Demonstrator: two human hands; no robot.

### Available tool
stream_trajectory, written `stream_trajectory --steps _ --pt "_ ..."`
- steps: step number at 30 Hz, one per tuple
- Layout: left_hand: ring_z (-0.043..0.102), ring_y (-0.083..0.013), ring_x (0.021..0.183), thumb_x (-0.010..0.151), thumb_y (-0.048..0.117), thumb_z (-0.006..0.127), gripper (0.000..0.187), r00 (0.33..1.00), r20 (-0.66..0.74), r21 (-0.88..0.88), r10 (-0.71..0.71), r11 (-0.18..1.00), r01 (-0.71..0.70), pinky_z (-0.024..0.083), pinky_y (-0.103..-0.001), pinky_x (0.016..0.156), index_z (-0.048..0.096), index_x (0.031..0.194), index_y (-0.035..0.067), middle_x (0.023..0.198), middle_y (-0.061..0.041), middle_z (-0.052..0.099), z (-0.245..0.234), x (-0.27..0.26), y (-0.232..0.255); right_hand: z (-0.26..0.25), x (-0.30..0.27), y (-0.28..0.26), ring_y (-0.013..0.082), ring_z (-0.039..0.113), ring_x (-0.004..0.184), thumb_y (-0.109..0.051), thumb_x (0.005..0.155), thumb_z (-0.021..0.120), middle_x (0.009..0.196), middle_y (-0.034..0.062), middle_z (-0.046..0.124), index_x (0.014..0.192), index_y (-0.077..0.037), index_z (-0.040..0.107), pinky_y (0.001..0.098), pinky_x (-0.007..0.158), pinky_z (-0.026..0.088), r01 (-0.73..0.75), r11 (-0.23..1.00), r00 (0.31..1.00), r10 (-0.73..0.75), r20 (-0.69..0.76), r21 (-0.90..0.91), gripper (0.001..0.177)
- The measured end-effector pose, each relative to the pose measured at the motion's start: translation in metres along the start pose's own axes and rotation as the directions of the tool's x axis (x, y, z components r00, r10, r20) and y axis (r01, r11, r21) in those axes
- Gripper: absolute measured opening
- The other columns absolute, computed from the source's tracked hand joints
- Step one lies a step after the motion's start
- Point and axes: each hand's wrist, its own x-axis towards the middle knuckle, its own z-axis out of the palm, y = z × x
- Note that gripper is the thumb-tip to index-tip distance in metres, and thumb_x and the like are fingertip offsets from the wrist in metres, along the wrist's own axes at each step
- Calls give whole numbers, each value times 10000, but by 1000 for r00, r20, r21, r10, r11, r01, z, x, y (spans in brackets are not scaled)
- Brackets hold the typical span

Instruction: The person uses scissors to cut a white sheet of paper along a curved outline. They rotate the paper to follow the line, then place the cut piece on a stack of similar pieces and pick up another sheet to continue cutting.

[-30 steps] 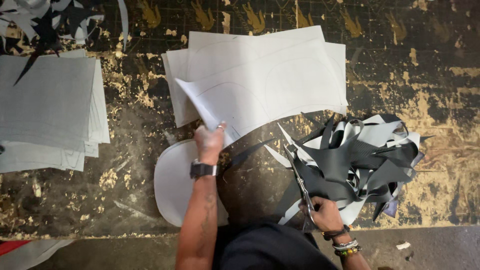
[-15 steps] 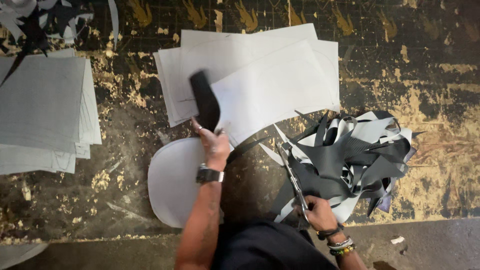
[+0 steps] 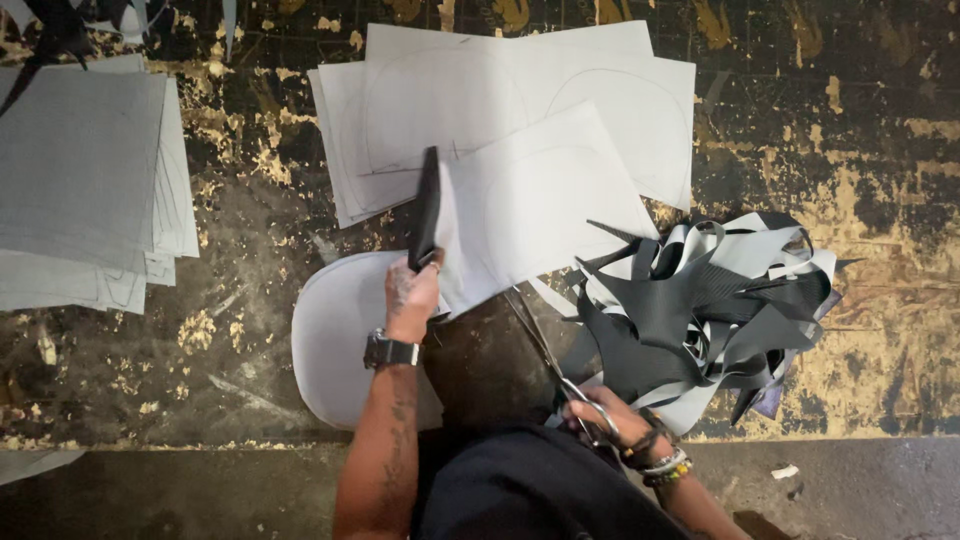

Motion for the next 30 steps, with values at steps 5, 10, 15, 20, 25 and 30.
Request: stream_trajectory --steps 5,10,15,20,25,30 --pt "564 -169 659 982 291 661 313 910 -256 -126 327 922 -366 461 -372 610 708 1028 -15 753 -40 655 8 2 -15 21 12 -26 109 626 595 -502 849 723 776 51 667 1048 2 648 236 527 496 35 998 997 -38 64 51 548" --pt "512 -271 584 1020 364 701 470 970 5 -463 -244 859 219 466 -448 533 608 1063 -94 774 -89 483 10 2 3 34 12 -52 91 600 557 -529 840 734 732 24 638 979 -8 644 229 497 477 159 987 979 -160 124 13 547" --pt "700 -193 811 902 218 726 387 988 121 -607 -99 780 153 561 -339 698 701 1157 -71 976 -69 746 11 -4 13 29 -2 -55 80 582 577 -563 809 799 728 18 604 961 -3 619 221 505 470 196 977 943 -210 258 79 607" --pt "706 -208 1010 946 388 639 575 938 345 -806 -9 510 301 583 -356 852 573 1357 -9 1217 -91 710 8 -11 15 21 -15 -49 58 587 623 -596 772 807 768 -24 610 995 -29 652 211 536 488 185 982 920 -156 361 -46 629" --pt "668 -233 1089 956 405 658 622 903 403 -840 148 451 301 564 -382 919 535 1404 -9 1273 -114 658 1 -27 25 39 -7 -54 69 582 631 -636 793 777 742 -10 607 994 -19 645 216 555 471 300 954 918 -286 274 -9 662" --pt "683 -248 1045 921 426 666 630 900 433 -771 60 541 335 579 -424 861 553 1373 1 1214 -117 668 -10 -34 27 53 -5 -80 93 589 637 -620 756 806 746 16 623 1014 -21 624 247 589 497 338 937 914 -349 206 85 677"
